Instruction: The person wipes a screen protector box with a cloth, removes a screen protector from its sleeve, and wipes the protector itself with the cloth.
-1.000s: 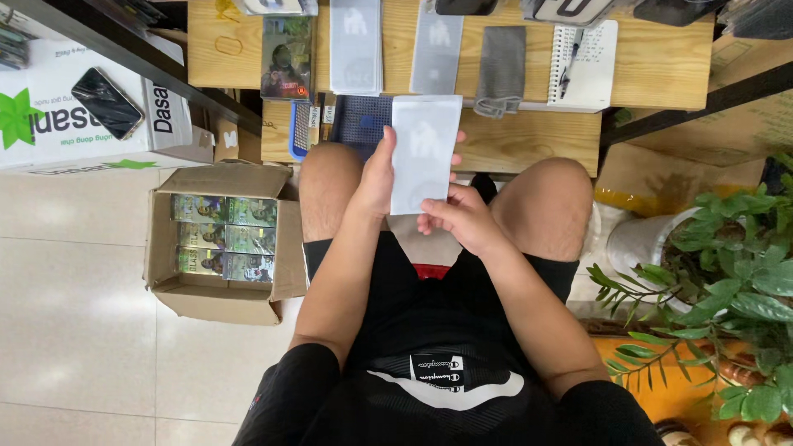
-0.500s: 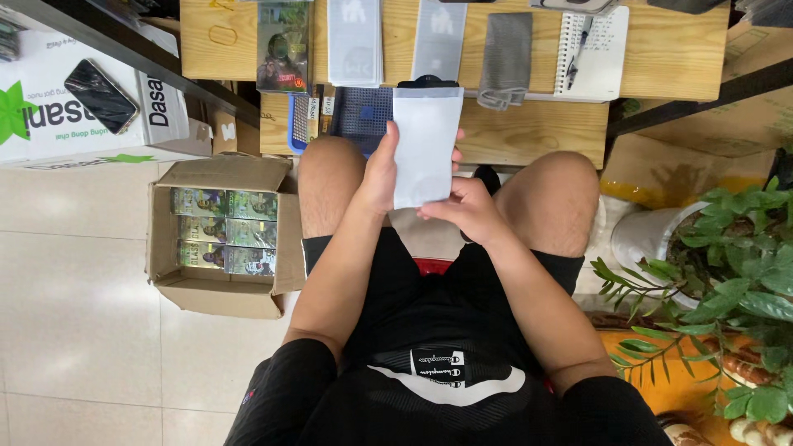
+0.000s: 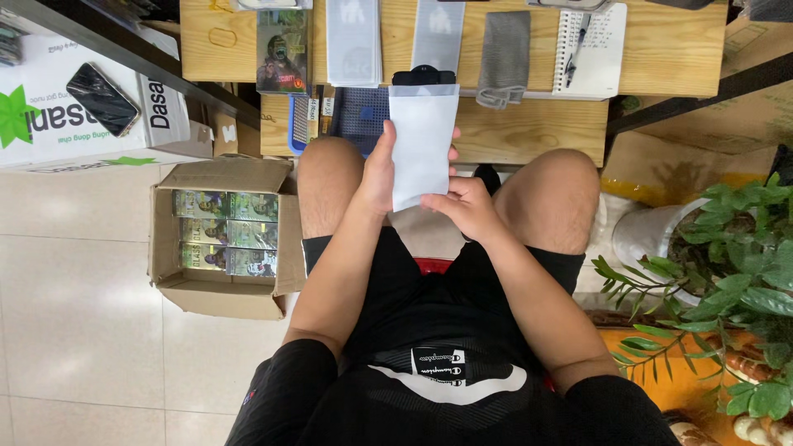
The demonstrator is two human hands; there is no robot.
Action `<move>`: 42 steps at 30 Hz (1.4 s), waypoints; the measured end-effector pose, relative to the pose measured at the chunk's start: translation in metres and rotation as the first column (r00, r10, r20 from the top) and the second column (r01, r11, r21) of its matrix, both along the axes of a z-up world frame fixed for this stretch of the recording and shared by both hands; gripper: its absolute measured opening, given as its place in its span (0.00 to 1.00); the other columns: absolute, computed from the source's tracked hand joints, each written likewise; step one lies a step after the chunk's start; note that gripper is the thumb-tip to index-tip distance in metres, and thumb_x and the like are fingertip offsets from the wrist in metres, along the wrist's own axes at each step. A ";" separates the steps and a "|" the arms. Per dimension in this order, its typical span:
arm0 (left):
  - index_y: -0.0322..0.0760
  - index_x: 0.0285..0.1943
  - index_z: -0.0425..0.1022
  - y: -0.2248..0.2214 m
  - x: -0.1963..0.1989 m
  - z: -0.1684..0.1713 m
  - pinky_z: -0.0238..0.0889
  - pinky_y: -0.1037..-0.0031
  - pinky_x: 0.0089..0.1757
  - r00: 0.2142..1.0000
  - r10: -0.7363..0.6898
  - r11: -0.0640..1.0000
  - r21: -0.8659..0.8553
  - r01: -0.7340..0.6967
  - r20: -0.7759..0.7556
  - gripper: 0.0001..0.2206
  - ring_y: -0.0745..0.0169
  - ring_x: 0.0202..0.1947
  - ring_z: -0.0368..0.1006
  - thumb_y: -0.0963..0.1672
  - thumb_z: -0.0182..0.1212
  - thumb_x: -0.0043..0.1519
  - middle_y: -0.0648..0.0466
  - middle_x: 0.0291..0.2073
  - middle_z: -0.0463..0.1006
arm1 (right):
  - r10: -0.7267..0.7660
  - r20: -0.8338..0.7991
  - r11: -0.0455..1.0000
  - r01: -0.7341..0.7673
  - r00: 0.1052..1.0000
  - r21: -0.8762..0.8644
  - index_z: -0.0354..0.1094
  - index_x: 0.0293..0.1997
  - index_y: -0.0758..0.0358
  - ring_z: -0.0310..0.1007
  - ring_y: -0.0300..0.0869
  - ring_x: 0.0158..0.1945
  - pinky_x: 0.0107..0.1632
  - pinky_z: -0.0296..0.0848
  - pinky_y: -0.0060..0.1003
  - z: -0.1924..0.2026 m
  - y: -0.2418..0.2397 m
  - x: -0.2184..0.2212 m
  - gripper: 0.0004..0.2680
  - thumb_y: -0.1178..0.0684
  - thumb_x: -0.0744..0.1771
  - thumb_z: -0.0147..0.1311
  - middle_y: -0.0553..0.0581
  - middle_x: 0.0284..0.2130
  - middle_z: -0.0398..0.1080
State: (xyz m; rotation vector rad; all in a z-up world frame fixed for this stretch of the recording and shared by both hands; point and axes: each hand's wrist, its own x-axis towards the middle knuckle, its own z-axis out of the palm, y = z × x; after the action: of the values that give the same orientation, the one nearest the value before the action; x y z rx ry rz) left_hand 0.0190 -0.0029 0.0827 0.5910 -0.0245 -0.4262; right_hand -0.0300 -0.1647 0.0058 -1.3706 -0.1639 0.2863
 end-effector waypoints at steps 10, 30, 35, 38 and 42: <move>0.26 0.59 0.75 -0.008 -0.025 -0.002 0.76 0.41 0.47 0.933 -0.321 0.942 -0.155 0.297 -0.163 0.35 0.33 0.45 0.81 0.61 0.53 0.64 0.28 0.43 0.81 | -0.018 -0.032 0.843 0.032 0.999 0.537 0.56 0.70 0.63 0.76 0.46 0.54 0.54 0.75 0.42 -0.011 -0.068 0.044 0.25 0.39 0.67 0.53 0.61 0.56 0.73; 0.23 0.65 0.70 -0.040 -0.049 -0.024 0.72 0.38 0.47 0.771 -0.633 0.743 -0.338 0.578 -0.075 0.39 0.16 0.44 0.77 0.62 0.43 0.68 0.17 0.48 0.75 | 0.232 0.271 0.322 -0.336 0.934 0.885 0.47 0.74 0.62 0.54 0.71 0.71 0.48 0.82 0.60 0.011 -0.054 0.042 0.31 0.50 0.65 0.64 0.80 0.64 0.59; 0.22 0.67 0.68 -0.036 -0.050 -0.026 0.72 0.40 0.48 0.761 -0.644 0.726 -0.377 0.575 -0.080 0.39 0.14 0.45 0.77 0.62 0.41 0.68 0.16 0.48 0.74 | 0.252 0.207 0.299 -0.279 0.945 0.912 0.50 0.74 0.63 0.56 0.72 0.71 0.57 0.77 0.66 0.020 -0.052 0.038 0.32 0.53 0.63 0.66 0.82 0.63 0.60; 0.22 0.66 0.69 -0.034 -0.047 -0.027 0.73 0.43 0.48 0.750 -0.658 0.714 -0.371 0.594 -0.065 0.39 0.16 0.45 0.77 0.62 0.40 0.68 0.17 0.49 0.75 | 0.308 0.276 0.253 -0.358 0.911 0.899 0.49 0.73 0.64 0.54 0.71 0.72 0.21 0.86 0.46 0.006 -0.055 0.044 0.30 0.55 0.65 0.65 0.81 0.67 0.53; 0.23 0.66 0.68 -0.034 -0.045 -0.029 0.73 0.43 0.48 0.743 -0.667 0.700 -0.387 0.600 -0.052 0.38 0.15 0.45 0.77 0.62 0.40 0.69 0.17 0.49 0.75 | 0.305 0.268 0.253 -0.349 0.914 0.903 0.51 0.72 0.63 0.57 0.72 0.69 0.17 0.83 0.50 -0.003 -0.058 0.047 0.29 0.57 0.64 0.64 0.84 0.65 0.54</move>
State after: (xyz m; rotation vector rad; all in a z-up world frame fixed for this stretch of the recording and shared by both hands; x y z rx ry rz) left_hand -0.0261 -0.0366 0.0541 0.1631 -0.1247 -1.1412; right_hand 0.0171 -0.2226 0.0030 -0.0962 -0.5721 0.4208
